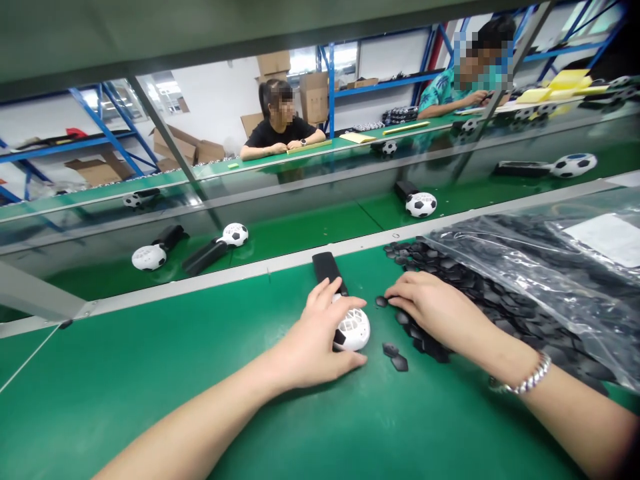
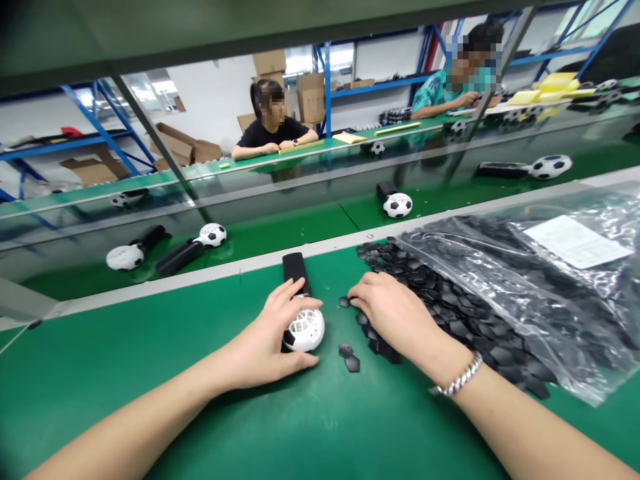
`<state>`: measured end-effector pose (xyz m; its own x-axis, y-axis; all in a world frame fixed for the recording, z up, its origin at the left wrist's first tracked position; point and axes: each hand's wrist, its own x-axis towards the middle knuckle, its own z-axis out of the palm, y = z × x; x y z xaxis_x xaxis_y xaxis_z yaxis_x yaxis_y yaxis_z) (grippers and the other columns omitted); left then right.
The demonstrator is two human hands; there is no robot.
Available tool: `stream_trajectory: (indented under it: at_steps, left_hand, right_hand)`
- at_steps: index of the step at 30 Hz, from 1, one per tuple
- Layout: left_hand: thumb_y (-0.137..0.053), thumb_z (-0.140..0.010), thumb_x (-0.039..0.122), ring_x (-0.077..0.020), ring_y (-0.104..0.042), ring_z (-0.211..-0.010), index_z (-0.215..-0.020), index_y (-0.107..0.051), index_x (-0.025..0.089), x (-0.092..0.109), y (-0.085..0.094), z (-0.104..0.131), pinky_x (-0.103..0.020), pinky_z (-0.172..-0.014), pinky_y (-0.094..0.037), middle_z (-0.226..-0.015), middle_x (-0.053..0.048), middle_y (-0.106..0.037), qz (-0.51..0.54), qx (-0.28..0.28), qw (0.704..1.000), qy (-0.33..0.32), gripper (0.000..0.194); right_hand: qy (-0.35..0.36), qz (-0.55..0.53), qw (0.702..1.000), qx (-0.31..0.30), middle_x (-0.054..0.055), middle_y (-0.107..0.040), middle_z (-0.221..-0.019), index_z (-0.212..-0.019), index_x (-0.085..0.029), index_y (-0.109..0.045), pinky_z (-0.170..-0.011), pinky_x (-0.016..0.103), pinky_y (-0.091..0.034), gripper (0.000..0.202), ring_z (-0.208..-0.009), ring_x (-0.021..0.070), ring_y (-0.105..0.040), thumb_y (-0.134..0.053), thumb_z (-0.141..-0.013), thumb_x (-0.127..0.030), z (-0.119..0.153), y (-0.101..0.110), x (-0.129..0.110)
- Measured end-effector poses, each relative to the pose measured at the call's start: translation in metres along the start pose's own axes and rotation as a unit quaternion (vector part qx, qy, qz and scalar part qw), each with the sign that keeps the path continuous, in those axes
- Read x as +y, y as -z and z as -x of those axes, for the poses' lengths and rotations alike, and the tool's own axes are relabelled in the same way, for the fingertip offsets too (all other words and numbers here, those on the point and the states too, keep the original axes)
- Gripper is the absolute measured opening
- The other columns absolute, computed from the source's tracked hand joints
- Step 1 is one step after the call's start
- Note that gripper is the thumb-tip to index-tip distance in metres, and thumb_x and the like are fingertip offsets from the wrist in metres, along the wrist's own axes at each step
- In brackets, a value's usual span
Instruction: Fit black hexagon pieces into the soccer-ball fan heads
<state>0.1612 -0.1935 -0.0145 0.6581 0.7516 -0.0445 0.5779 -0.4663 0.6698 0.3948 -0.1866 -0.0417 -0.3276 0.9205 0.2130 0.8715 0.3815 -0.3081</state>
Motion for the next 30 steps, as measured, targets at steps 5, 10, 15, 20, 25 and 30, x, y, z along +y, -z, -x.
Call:
stream_trajectory:
  at_steps: [5, 10, 15, 20, 25, 30]
  left_hand:
    - [-0.064, -0.067, 0.018, -0.0268, -0.003, -0.137, -0.123, -0.041, 0.025, -0.015, -0.005, -0.008, -0.053, -0.107, -0.016, -0.145, -0.01, -0.022, 0.033, 0.009, 0.997, -0.063, 0.06]
    - [-0.065, -0.066, 0.017, -0.0269, -0.007, -0.137, -0.123, -0.04, 0.023, -0.021, 0.002, -0.012, -0.05, -0.108, -0.016, -0.144, -0.009, -0.026, 0.034, 0.003, 0.995, -0.092, 0.062]
    - [-0.065, -0.066, 0.018, -0.0263, -0.007, -0.137, -0.123, -0.04, 0.025, -0.022, 0.002, -0.012, -0.051, -0.108, -0.017, -0.143, -0.008, -0.027, 0.033, 0.005, 0.995, -0.099, 0.062]
    - [-0.065, -0.065, 0.018, -0.027, -0.008, -0.137, -0.122, -0.041, 0.025, -0.022, 0.001, -0.012, -0.051, -0.108, -0.018, -0.143, -0.008, -0.028, 0.036, 0.012, 0.994, -0.099, 0.063]
    - [-0.069, -0.065, 0.023, -0.028, -0.01, -0.136, -0.121, -0.042, 0.026, -0.018, -0.001, -0.014, -0.052, -0.107, -0.019, -0.14, -0.008, -0.034, 0.036, 0.02, 0.995, -0.093, 0.062]
    - [-0.07, -0.066, 0.041, -0.0247, -0.018, -0.135, -0.117, -0.045, 0.024, -0.013, -0.002, -0.015, -0.047, -0.111, -0.014, -0.133, -0.008, -0.044, 0.04, 0.041, 0.992, -0.111, 0.059]
  right_hand:
    - [-0.023, -0.198, 0.98, -0.014, 0.002, -0.065, -0.087, -0.097, -0.024, -0.061, -0.06, 0.029, -0.047, 0.019, -0.068, 0.0171, -0.059, -0.046, -0.086, -0.026, 0.006, 0.013, -0.026]
    - [-0.035, -0.295, 0.954, -0.041, 0.002, -0.064, -0.08, -0.095, -0.023, -0.061, -0.061, 0.028, -0.048, 0.017, -0.069, 0.0168, -0.059, -0.049, -0.085, -0.028, 0.009, 0.013, -0.035]
    - [0.063, -0.169, 0.981, 0.066, 0.005, -0.057, -0.08, -0.088, -0.023, -0.065, -0.068, 0.032, -0.046, 0.018, -0.075, 0.0187, -0.056, -0.047, -0.087, -0.026, 0.008, 0.008, -0.033]
    - [-0.022, -0.251, 0.968, 0.02, 0.001, -0.062, -0.074, -0.084, -0.023, -0.062, -0.06, 0.028, -0.048, 0.012, -0.065, 0.0162, -0.059, -0.05, -0.085, -0.027, 0.008, 0.01, -0.039]
    - [-0.002, -0.325, 0.946, -0.002, 0.003, -0.063, -0.082, -0.082, -0.023, -0.067, -0.071, 0.031, -0.049, 0.016, -0.077, 0.0188, -0.06, -0.052, -0.084, -0.029, 0.01, 0.01, -0.047]
    - [-0.044, -0.363, 0.93, -0.036, 0.002, -0.062, -0.081, -0.082, -0.024, -0.065, -0.062, 0.03, -0.051, 0.012, -0.075, 0.0192, -0.06, -0.055, -0.082, -0.029, 0.009, 0.003, -0.05]
